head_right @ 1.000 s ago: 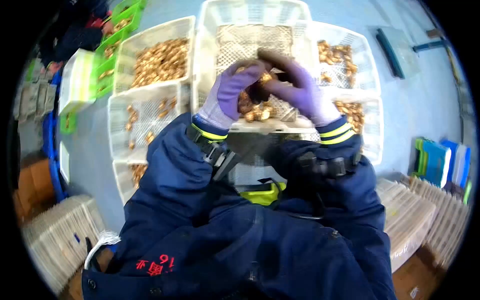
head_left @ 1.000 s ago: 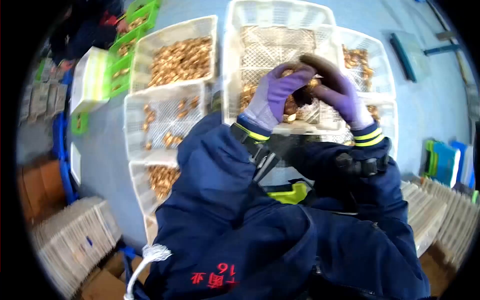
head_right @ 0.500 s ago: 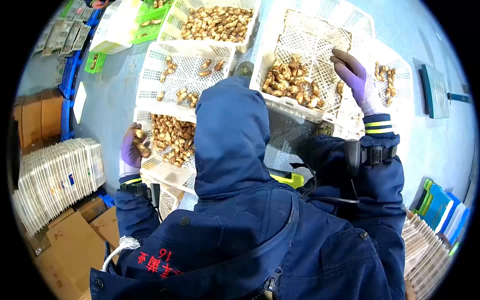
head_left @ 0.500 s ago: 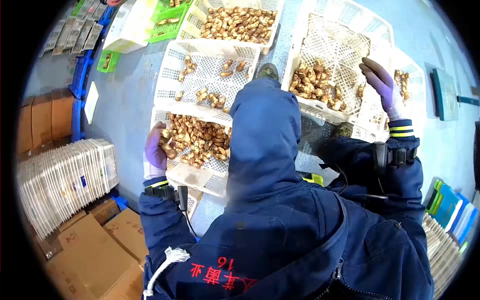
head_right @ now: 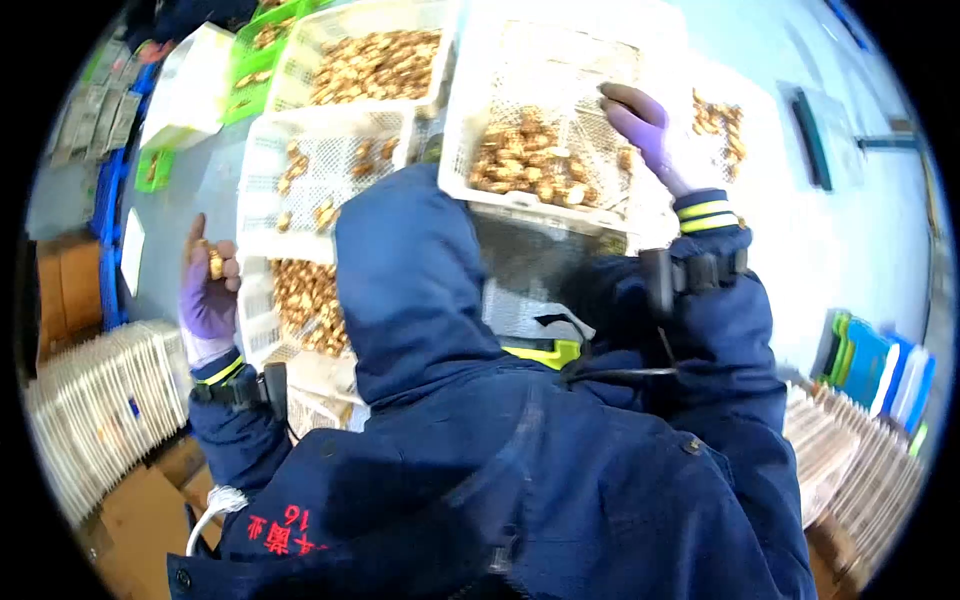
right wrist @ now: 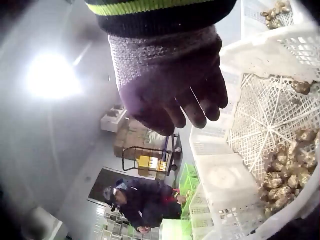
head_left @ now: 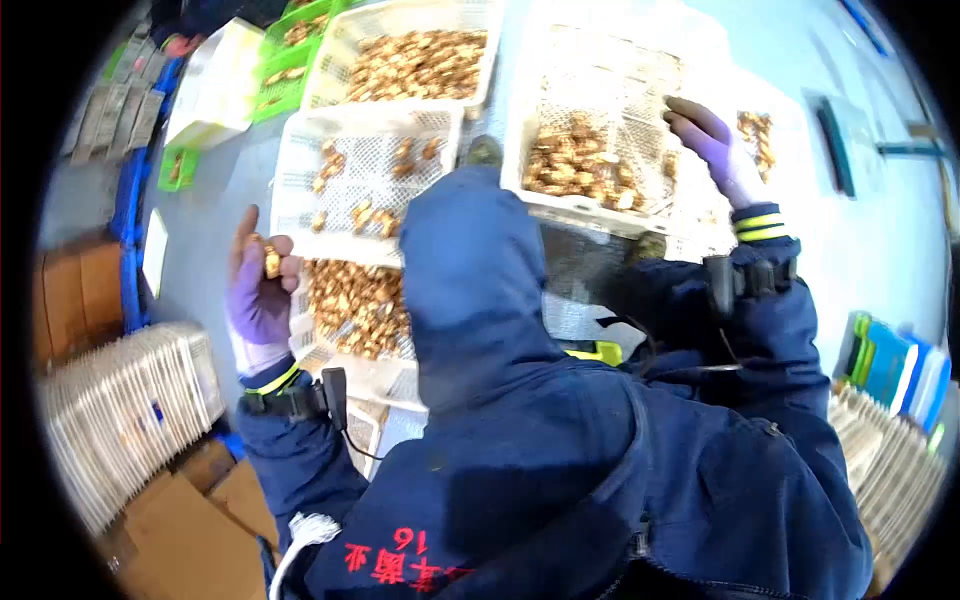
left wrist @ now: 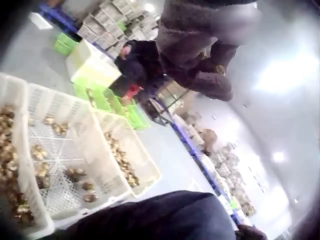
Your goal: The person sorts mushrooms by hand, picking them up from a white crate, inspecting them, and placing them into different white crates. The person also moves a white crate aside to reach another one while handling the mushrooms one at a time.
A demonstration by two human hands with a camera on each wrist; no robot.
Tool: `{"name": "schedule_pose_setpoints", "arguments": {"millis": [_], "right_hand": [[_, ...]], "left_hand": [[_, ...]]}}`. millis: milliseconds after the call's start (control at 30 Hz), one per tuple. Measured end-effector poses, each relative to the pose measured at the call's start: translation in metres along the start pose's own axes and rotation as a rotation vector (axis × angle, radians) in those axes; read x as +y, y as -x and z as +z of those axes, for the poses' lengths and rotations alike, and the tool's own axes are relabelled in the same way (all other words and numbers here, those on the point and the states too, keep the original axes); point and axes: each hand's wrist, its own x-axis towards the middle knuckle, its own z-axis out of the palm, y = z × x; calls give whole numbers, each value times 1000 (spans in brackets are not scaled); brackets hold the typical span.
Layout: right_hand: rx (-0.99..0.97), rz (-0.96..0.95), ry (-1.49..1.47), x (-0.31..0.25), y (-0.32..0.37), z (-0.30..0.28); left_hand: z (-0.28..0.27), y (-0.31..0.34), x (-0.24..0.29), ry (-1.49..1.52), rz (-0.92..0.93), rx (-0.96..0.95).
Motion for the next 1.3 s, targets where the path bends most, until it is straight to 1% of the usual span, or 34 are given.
{"name": "schedule_pose_setpoints", "arguments": {"millis": [67,100,133,167,200,267,333,367,400,467,500,567,600,633,667,700,733,767,800,833,867,900,933,967,1000,1033,1067,1100,1133,1167,1200,1267,1300], "right_hand": [[63,-112,33,9,4,-14],[109,-53,3,11,5,-18],[142,-50,19,15,6,-25],[158,10,40,17,5,-27],[174,62,60,18,7,-30],[221,7,159,47,7,-33],[109,146,167,32,14,-37],[76,142,260,25,17,-40],[77,29,347,40,18,-37],[-19,264,147,54,18,-29],[-85,289,302,57,17,-30],[-166,257,435,75,16,-31],[-222,233,513,72,8,-32],[-363,313,577,71,-10,-34],[-370,339,624,67,-23,-31],[-438,307,740,79,-45,-25],[-503,272,854,79,-68,-18],[-595,313,906,78,-86,-10],[-645,363,947,82,-102,4],[-717,343,909,90,-109,22],[-786,321,869,98,-119,38],[-867,425,879,93,-127,51],[-907,411,893,97,-129,63],[-905,363,958,118,-133,90],[-876,336,1020,145,-126,103],[-902,304,993,150,-127,104],[-944,324,969,155,-130,102],[-942,421,886,139,-133,89],[-932,519,802,121,-136,74],[-897,542,714,114,-142,59],[-800,682,628,92,-144,50],[-717,569,149,58,-140,25],[-626,471,317,13,-132,24]], "left_hand": [[41,-14,13,-129,40,-131],[67,-17,19,-169,64,-161],[96,-21,25,-213,88,-188],[122,-31,29,-240,100,-232],[145,-39,28,-238,99,-228],[184,-61,25,-139,143,-454],[232,-71,15,-83,86,-434],[244,-92,-6,59,93,-561],[260,-103,-27,206,-5,-520],[278,-122,-71,396,-166,-512],[284,-128,-90,418,-215,-489],[283,-135,-120,462,-294,-412],[282,-139,-122,481,-307,-388],[278,-145,-122,496,-322,-354],[273,-150,-121,511,-332,-318],[267,-154,-121,495,-322,-306],[273,-139,-121,162,-91,-258],[262,-146,-133,-182,215,-335],[258,-149,-138,-316,342,-397],[257,-152,-139,-438,478,-444],[258,-150,-137,-339,327,-468],[258,-151,-135,-337,295,-466],[262,-151,-129,-337,262,-463],[261,-149,-120,-293,177,-443],[252,-155,-136,-301,292,-501],[253,-156,-127,-243,45,-459],[256,-153,-121,-165,-93,-429],[260,-151,-116,-85,-227,-384],[262,-149,-117,10,-251,-352],[264,-148,-116,-35,-258,-334],[258,-152,-118,-105,-356,-434],[256,-150,-152,-3,-159,-500],[256,-148,-160,34,-92,-582]]}}
